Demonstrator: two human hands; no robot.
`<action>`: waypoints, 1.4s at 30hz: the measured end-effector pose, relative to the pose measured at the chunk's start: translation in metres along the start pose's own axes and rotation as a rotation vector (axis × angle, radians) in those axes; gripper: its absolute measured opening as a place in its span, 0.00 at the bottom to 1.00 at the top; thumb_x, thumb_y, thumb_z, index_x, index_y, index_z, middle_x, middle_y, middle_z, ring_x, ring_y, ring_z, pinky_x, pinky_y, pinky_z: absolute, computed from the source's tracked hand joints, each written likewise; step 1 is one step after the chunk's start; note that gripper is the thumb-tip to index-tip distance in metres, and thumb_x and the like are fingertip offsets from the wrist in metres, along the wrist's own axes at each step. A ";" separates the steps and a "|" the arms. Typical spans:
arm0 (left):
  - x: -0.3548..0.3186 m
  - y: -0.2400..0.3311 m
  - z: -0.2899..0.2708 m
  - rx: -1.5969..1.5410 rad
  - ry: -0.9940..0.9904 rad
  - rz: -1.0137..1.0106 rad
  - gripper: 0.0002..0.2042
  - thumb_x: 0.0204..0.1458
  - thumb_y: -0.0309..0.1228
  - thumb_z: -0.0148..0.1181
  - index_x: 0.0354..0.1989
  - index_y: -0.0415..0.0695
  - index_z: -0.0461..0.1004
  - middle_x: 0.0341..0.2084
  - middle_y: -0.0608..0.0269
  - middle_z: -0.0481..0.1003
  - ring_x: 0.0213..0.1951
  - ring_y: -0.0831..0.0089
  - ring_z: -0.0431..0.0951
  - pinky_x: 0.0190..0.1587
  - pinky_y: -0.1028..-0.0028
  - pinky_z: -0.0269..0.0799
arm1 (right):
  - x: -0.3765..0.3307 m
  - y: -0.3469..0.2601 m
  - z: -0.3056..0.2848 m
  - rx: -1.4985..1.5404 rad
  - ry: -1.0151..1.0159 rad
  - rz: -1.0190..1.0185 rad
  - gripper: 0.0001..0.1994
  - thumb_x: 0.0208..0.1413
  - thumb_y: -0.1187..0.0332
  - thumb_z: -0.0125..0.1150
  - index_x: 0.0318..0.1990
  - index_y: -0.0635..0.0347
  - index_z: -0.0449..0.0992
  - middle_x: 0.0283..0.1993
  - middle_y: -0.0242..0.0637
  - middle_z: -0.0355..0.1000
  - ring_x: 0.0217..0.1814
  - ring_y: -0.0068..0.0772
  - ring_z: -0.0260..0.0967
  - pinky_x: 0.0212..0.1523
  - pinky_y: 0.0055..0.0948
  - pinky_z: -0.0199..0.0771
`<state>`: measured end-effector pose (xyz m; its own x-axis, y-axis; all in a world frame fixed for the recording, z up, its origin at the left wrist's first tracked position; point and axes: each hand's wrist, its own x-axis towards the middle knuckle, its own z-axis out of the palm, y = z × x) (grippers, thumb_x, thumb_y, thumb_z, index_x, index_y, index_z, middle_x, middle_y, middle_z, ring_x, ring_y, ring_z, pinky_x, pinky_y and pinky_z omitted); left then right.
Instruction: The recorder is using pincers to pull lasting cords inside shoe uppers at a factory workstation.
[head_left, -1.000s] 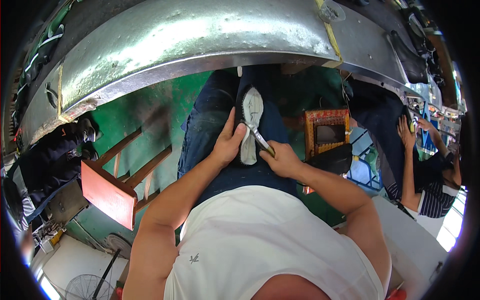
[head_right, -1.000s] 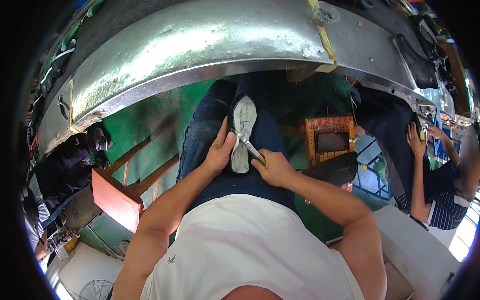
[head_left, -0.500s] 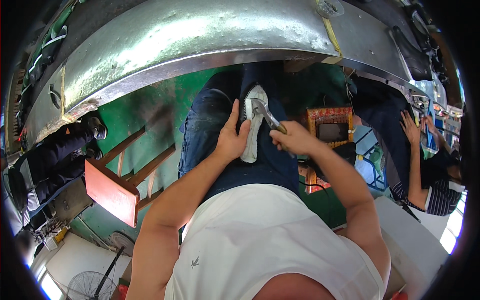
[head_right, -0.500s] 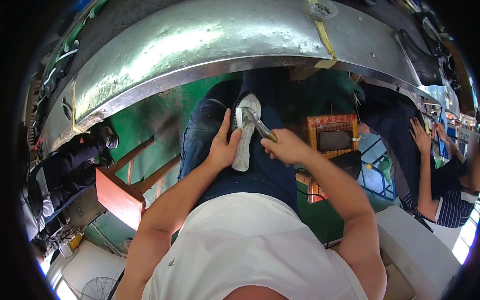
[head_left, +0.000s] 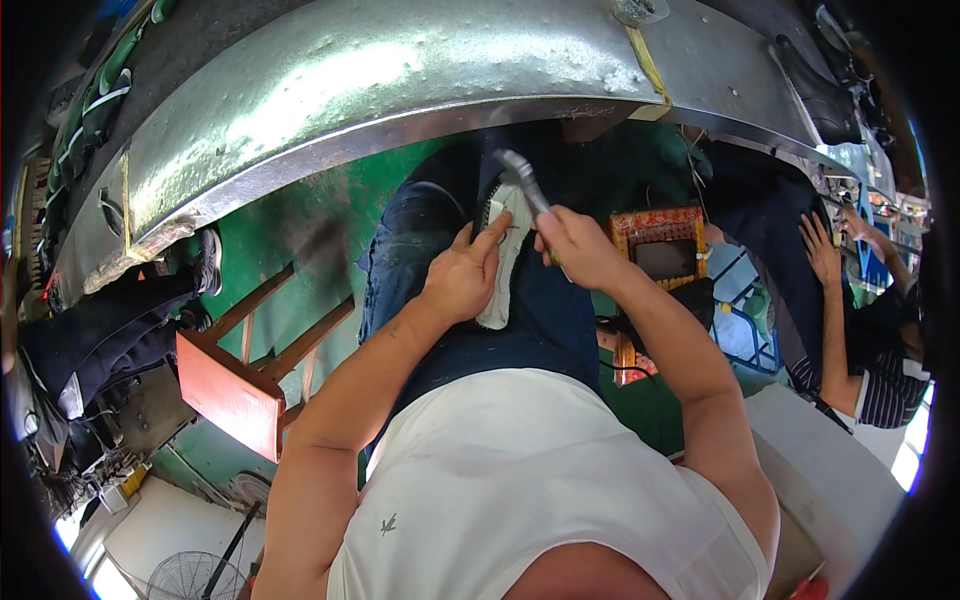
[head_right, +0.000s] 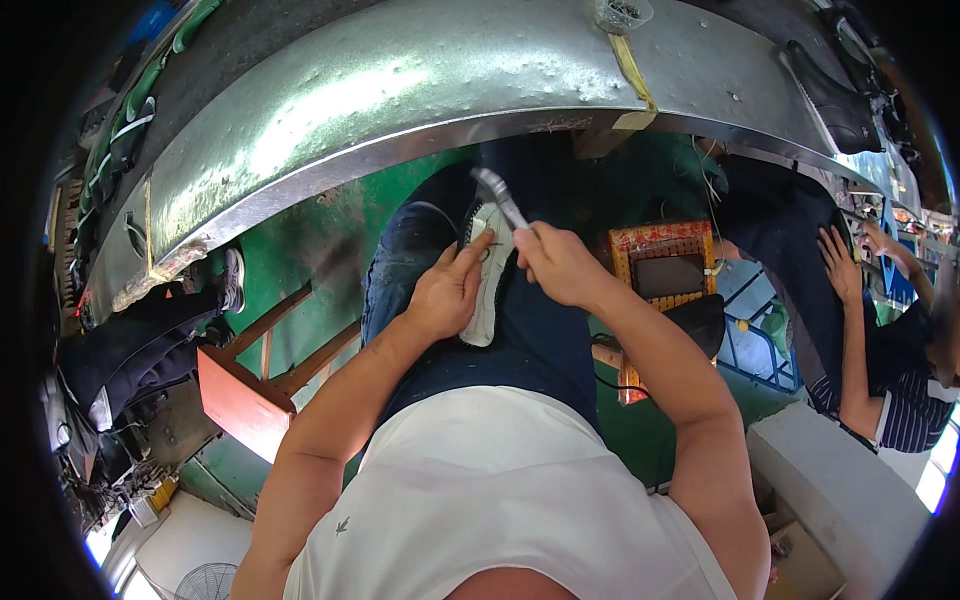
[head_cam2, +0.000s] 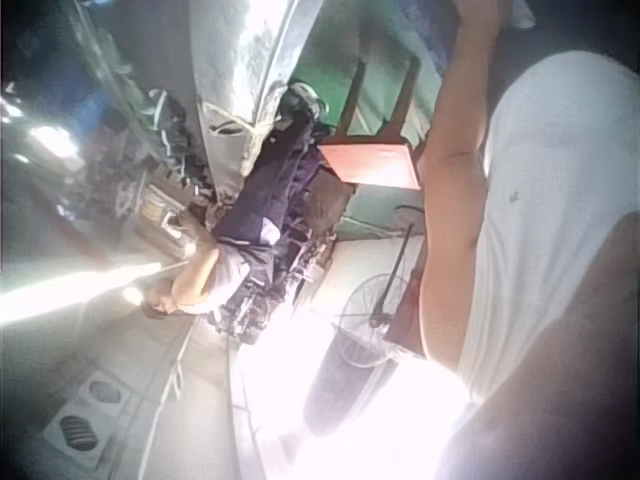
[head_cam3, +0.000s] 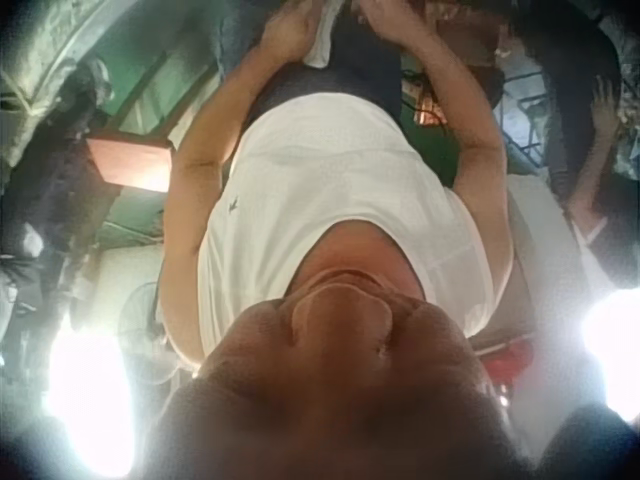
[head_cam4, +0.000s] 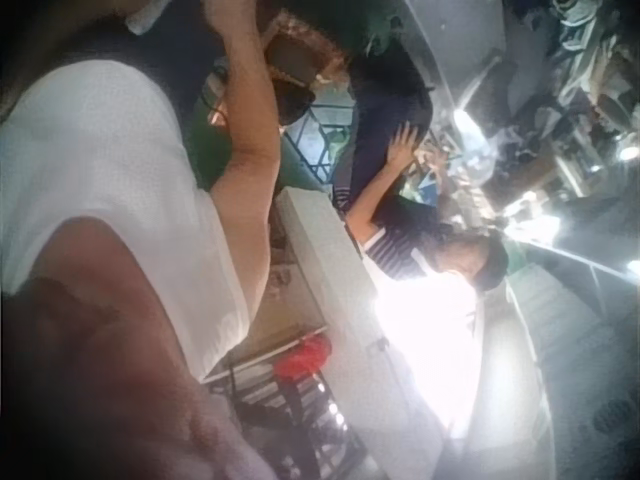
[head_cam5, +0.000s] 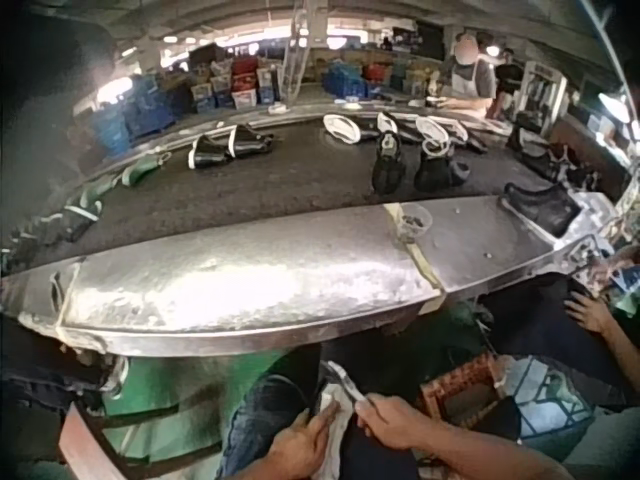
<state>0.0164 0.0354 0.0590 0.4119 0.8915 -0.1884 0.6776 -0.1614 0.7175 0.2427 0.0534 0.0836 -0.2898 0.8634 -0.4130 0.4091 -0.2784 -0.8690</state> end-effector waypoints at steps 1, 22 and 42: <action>-0.001 -0.001 0.000 0.001 0.004 0.002 0.25 0.65 0.36 0.45 0.71 0.62 0.59 0.59 0.32 0.67 0.50 0.39 0.77 0.55 0.55 0.74 | 0.005 -0.009 -0.004 -0.003 0.001 -0.004 0.22 0.72 0.53 0.42 0.41 0.67 0.72 0.31 0.34 0.74 0.28 0.26 0.74 0.29 0.31 0.72; -0.024 -0.029 -0.004 -0.643 -0.323 -0.103 0.52 0.58 0.37 0.62 0.75 0.43 0.21 0.69 0.36 0.56 0.70 0.52 0.60 0.70 0.67 0.55 | -0.036 -0.006 0.001 -0.667 -0.132 -0.004 0.23 0.70 0.51 0.43 0.42 0.67 0.72 0.36 0.58 0.76 0.41 0.65 0.74 0.44 0.54 0.72; -0.008 0.065 -0.110 -1.680 -0.087 0.039 0.35 0.64 0.56 0.48 0.69 0.40 0.57 0.60 0.53 0.70 0.59 0.61 0.73 0.62 0.62 0.70 | -0.055 0.102 0.026 0.077 0.184 -0.249 0.24 0.73 0.52 0.39 0.43 0.67 0.72 0.32 0.39 0.74 0.30 0.27 0.74 0.34 0.30 0.75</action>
<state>-0.0104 0.0642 0.1812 0.4804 0.8646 -0.1474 -0.6649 0.4686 0.5817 0.2775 -0.0333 0.0103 -0.2081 0.9688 -0.1346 0.2761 -0.0738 -0.9583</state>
